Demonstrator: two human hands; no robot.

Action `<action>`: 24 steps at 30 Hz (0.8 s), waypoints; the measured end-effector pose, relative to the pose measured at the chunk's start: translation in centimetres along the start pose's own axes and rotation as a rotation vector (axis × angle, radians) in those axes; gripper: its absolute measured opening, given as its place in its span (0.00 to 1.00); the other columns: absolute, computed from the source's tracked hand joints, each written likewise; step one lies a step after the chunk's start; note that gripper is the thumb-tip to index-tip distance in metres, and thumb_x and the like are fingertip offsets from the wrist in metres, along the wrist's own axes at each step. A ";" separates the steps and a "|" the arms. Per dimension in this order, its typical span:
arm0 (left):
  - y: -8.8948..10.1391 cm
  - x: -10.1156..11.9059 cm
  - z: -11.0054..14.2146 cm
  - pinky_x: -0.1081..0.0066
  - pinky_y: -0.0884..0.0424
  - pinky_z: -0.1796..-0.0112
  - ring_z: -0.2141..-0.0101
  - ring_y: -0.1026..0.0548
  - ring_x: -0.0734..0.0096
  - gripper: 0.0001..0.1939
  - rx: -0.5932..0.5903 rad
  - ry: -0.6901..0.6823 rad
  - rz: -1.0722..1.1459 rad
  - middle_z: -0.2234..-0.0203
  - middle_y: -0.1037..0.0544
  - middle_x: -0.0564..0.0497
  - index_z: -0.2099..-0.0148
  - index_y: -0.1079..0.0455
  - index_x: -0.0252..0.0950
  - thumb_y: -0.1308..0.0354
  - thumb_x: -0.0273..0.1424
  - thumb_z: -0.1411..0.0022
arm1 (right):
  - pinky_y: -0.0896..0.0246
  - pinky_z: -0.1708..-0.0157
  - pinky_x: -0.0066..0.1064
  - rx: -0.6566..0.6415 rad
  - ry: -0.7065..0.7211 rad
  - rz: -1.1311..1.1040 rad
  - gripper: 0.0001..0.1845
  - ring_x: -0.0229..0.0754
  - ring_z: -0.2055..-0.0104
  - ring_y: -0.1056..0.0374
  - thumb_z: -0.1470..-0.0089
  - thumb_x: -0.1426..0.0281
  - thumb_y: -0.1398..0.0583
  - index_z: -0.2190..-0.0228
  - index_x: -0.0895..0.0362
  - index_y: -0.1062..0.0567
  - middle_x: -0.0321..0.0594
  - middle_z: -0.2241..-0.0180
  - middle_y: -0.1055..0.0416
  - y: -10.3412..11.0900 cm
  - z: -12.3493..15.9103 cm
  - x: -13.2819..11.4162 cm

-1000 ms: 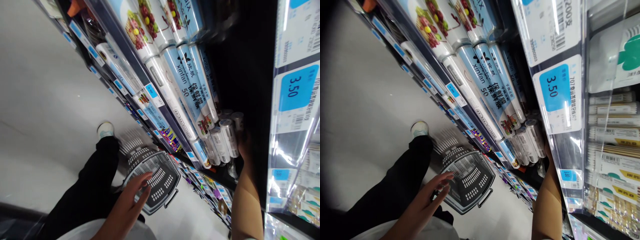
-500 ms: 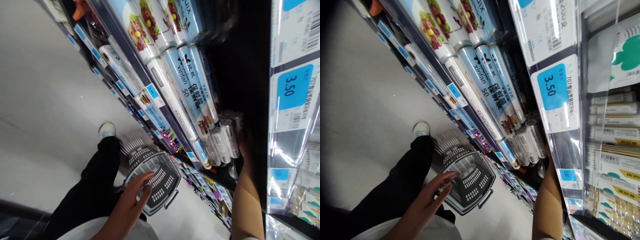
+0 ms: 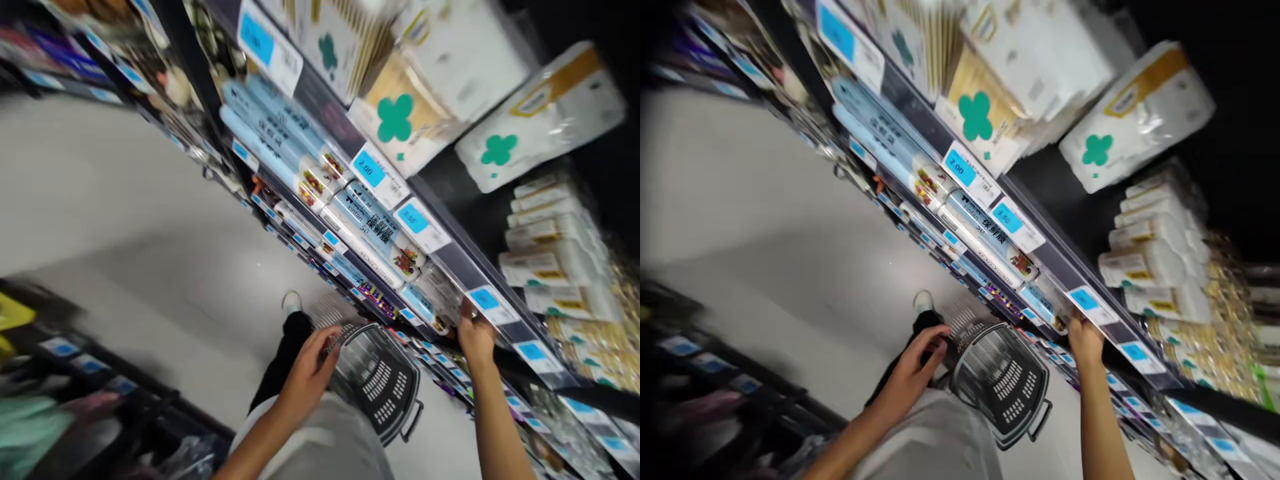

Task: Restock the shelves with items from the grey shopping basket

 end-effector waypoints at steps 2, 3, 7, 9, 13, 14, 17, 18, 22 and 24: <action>1.7 -0.4 0.9 0.61 0.31 0.48 0.53 0.26 0.62 0.20 0.065 -0.029 -0.034 0.52 0.22 0.44 0.48 0.27 0.38 0.47 0.45 0.32 | 0.37 0.43 0.55 0.069 -0.003 -0.082 0.20 0.59 0.43 0.32 0.33 0.60 0.46 0.49 0.60 0.24 0.57 0.49 0.25 0.4 5.1 -2.3; 2.4 -1.2 1.5 0.62 0.30 0.49 0.54 0.26 0.62 0.20 0.100 -0.032 -0.045 0.53 0.22 0.44 0.48 0.27 0.38 0.46 0.46 0.34 | 0.37 0.42 0.53 0.046 0.020 -0.143 0.19 0.57 0.42 0.32 0.34 0.61 0.45 0.49 0.59 0.25 0.54 0.48 0.25 0.0 8.1 -3.6; 4.4 -6.4 5.5 0.62 0.28 0.56 0.59 0.24 0.60 0.25 0.209 0.031 -0.143 0.57 0.21 0.42 0.54 0.26 0.36 0.43 0.52 0.41 | 0.29 0.50 0.41 -0.228 -0.010 -0.384 0.15 0.47 0.53 0.24 0.32 0.65 0.47 0.53 0.54 0.23 0.45 0.56 0.20 -3.5 20.5 -7.6; 4.9 -9.0 8.4 0.60 0.27 0.57 0.61 0.24 0.59 0.26 0.229 0.054 -0.216 0.60 0.20 0.41 0.57 0.26 0.35 0.44 0.54 0.42 | 0.28 0.54 0.39 -0.357 -0.093 -0.471 0.16 0.46 0.57 0.23 0.32 0.66 0.49 0.56 0.54 0.21 0.44 0.59 0.19 -4.9 25.6 -8.3; 5.7 -12.8 14.5 0.59 0.26 0.56 0.61 0.22 0.58 0.27 0.235 0.102 -0.342 0.61 0.20 0.40 0.58 0.27 0.35 0.45 0.54 0.43 | 0.30 0.52 0.37 -0.492 -0.178 -0.592 0.16 0.46 0.55 0.23 0.33 0.67 0.49 0.57 0.52 0.21 0.43 0.58 0.19 -5.0 31.6 -9.0; 5.9 -13.5 15.7 0.59 0.27 0.56 0.61 0.22 0.58 0.26 0.231 0.112 -0.368 0.61 0.20 0.40 0.58 0.27 0.35 0.46 0.53 0.43 | 0.31 0.52 0.36 -0.510 -0.180 -0.610 0.16 0.46 0.55 0.24 0.33 0.67 0.49 0.57 0.52 0.21 0.43 0.57 0.20 -4.7 32.3 -9.1; 6.9 -15.0 17.8 0.61 0.26 0.57 0.64 0.23 0.61 0.24 0.225 0.145 -0.438 0.61 0.20 0.41 0.57 0.27 0.34 0.47 0.51 0.40 | 0.33 0.53 0.36 -0.523 -0.177 -0.640 0.17 0.46 0.56 0.24 0.32 0.65 0.50 0.57 0.53 0.21 0.42 0.58 0.20 -3.7 33.2 -9.4; 7.3 -15.3 18.1 0.62 0.26 0.58 0.64 0.23 0.63 0.23 0.225 0.157 -0.458 0.61 0.20 0.42 0.57 0.27 0.34 0.47 0.50 0.38 | 0.33 0.53 0.36 -0.510 -0.182 -0.647 0.17 0.45 0.56 0.25 0.32 0.65 0.50 0.57 0.53 0.22 0.42 0.58 0.20 -3.4 33.3 -9.4; 9.1 -16.2 17.5 0.62 0.26 0.57 0.65 0.23 0.68 0.17 0.219 0.208 -0.536 0.61 0.21 0.46 0.55 0.28 0.33 0.44 0.43 0.33 | 0.34 0.53 0.35 -0.425 -0.229 -0.684 0.17 0.45 0.56 0.26 0.32 0.64 0.51 0.58 0.52 0.22 0.42 0.59 0.21 -2.7 33.2 -9.2; 10.2 -16.6 16.9 0.62 0.26 0.56 0.64 0.23 0.68 0.15 0.225 0.248 -0.577 0.61 0.22 0.47 0.55 0.28 0.32 0.43 0.41 0.31 | 0.35 0.53 0.35 -0.399 -0.258 -0.705 0.17 0.45 0.56 0.26 0.32 0.64 0.51 0.58 0.52 0.22 0.42 0.58 0.21 -2.8 33.1 -9.2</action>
Point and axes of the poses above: each hand's wrist, its own z-axis away from the middle knuckle, its own y-axis out of the back of the hand, x = y × z, the point moved 7 cm from there along -z, towards the middle knuckle
